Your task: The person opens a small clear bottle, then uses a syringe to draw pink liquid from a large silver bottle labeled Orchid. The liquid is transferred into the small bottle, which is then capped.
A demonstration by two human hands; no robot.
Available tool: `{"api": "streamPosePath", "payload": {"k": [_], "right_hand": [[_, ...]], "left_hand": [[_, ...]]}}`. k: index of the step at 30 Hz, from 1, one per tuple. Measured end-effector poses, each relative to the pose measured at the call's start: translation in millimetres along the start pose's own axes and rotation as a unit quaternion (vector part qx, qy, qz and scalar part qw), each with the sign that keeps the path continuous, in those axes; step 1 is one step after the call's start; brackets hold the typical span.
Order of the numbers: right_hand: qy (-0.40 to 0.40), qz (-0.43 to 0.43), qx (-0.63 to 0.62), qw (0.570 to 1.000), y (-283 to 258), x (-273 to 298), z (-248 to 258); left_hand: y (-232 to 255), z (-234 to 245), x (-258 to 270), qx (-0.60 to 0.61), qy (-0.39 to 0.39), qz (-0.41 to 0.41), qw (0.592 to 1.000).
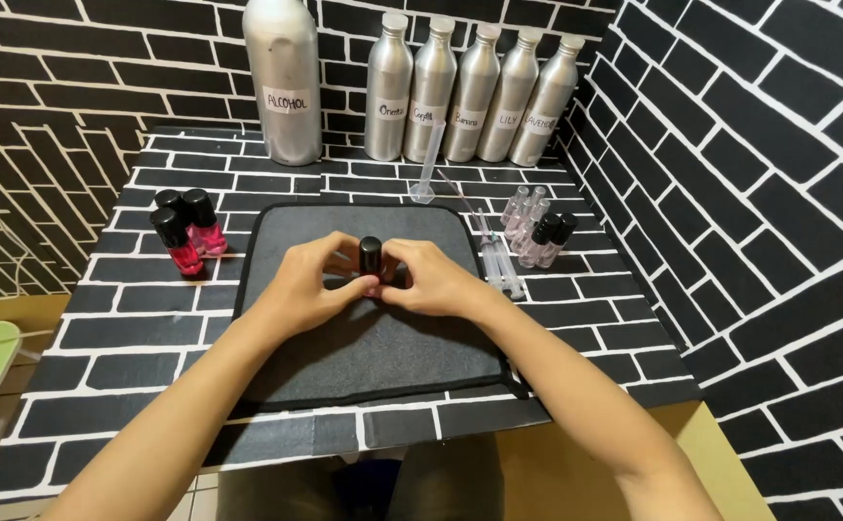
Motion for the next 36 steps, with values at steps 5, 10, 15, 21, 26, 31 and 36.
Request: {"api": "streamPosePath", "payload": {"k": [5, 10, 15, 21, 26, 31, 36], "right_hand": [[0.024, 0.002, -0.005, 1.000, 1.7, 3.3, -2.7], [0.046, 0.017, -0.005, 0.999, -3.0, 3.3, -5.8], [0.069, 0.030, -0.020, 0.997, 1.8, 1.8, -10.1], [0.072, 0.025, -0.042, 0.996, 4.8, -0.5, -12.8], [0.074, 0.011, -0.074, 0.994, 7.8, -0.7, -16.0], [0.078, 0.015, -0.095, 0.992, 6.3, 0.0, -15.9], [0.084, 0.017, -0.126, 0.988, 0.0, -10.8, -10.7]], "left_hand": [[11.7, 7.8, 0.0, -0.044, 0.048, -0.064, 0.996], [29.5, 15.6, -3.0, -0.077, 0.074, -0.121, 0.987], [36.3, 17.8, -0.7, -0.079, 0.066, -0.132, 0.986], [33.7, 23.0, -2.6, -0.075, 0.077, -0.132, 0.985], [32.2, 22.2, -2.6, -0.069, 0.080, -0.134, 0.985], [40.2, 28.8, -1.7, -0.078, 0.085, -0.132, 0.985], [56.0, 44.6, 3.3, -0.235, 0.049, -0.108, 0.965]]}}
Point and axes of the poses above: each hand's wrist, its own x-axis away from the middle knuckle, its own z-axis out of the back of the hand, y = z × x, the point moved 8 cm from there along -x, towards the middle knuckle, and after that the axes turned 14 degrees about -z, right-handed, at the moved point
